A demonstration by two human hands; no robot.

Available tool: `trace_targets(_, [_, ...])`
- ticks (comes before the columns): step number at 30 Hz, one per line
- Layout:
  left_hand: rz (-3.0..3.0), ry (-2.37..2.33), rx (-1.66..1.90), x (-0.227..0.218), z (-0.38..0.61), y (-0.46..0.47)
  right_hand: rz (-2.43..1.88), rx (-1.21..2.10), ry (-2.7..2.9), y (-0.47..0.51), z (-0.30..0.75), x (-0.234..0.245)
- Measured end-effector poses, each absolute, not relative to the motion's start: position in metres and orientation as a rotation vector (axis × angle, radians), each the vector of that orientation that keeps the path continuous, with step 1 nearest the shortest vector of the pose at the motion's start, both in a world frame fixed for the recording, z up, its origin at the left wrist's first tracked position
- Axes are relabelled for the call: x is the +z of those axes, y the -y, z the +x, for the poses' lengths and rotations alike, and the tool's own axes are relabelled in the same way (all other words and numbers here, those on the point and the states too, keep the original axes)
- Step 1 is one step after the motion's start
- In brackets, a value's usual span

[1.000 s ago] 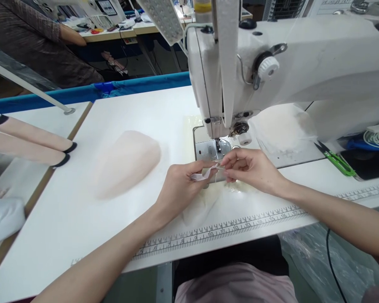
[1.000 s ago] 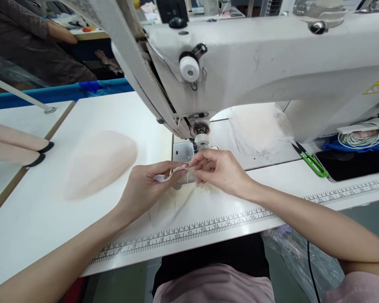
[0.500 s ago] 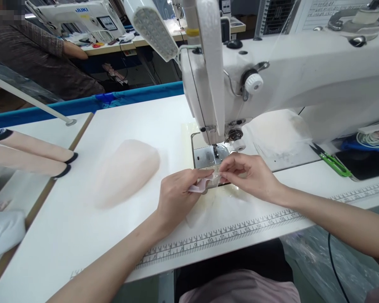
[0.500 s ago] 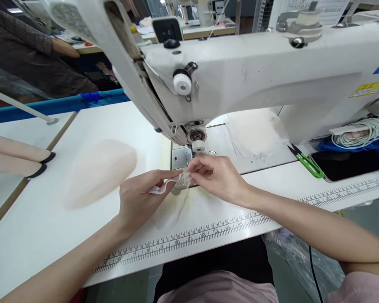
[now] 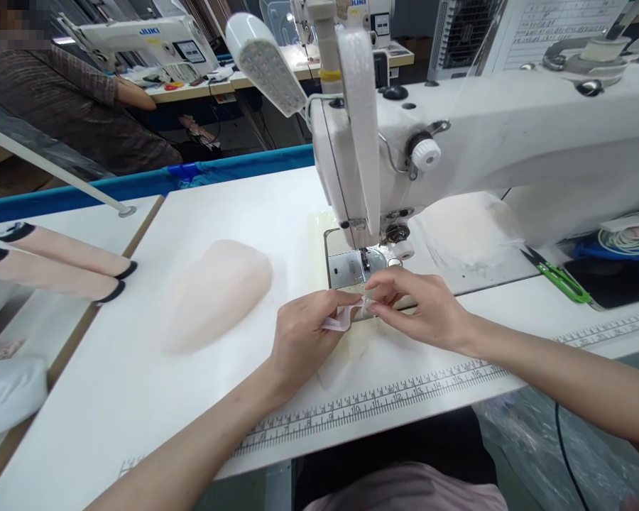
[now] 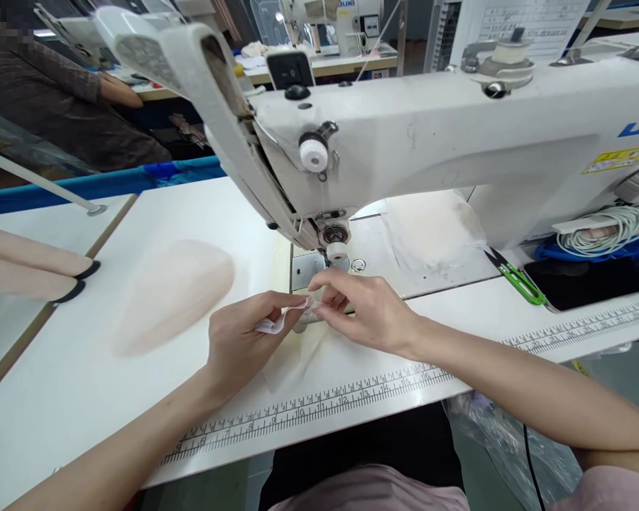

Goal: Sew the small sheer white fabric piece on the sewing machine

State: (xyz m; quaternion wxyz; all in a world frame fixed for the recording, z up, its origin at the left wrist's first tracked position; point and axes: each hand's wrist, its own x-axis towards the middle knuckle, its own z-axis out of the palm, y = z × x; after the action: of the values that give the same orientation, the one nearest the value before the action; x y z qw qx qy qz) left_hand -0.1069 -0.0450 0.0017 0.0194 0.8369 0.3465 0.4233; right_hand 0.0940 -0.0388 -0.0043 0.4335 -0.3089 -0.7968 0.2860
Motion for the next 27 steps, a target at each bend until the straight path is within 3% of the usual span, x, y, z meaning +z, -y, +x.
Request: trace_targets(27, [2.56,-1.044,1.238,0.0033,-0.1058,0.0485,-0.69,0.678,2.071,0.0384,0.0959,-0.0056])
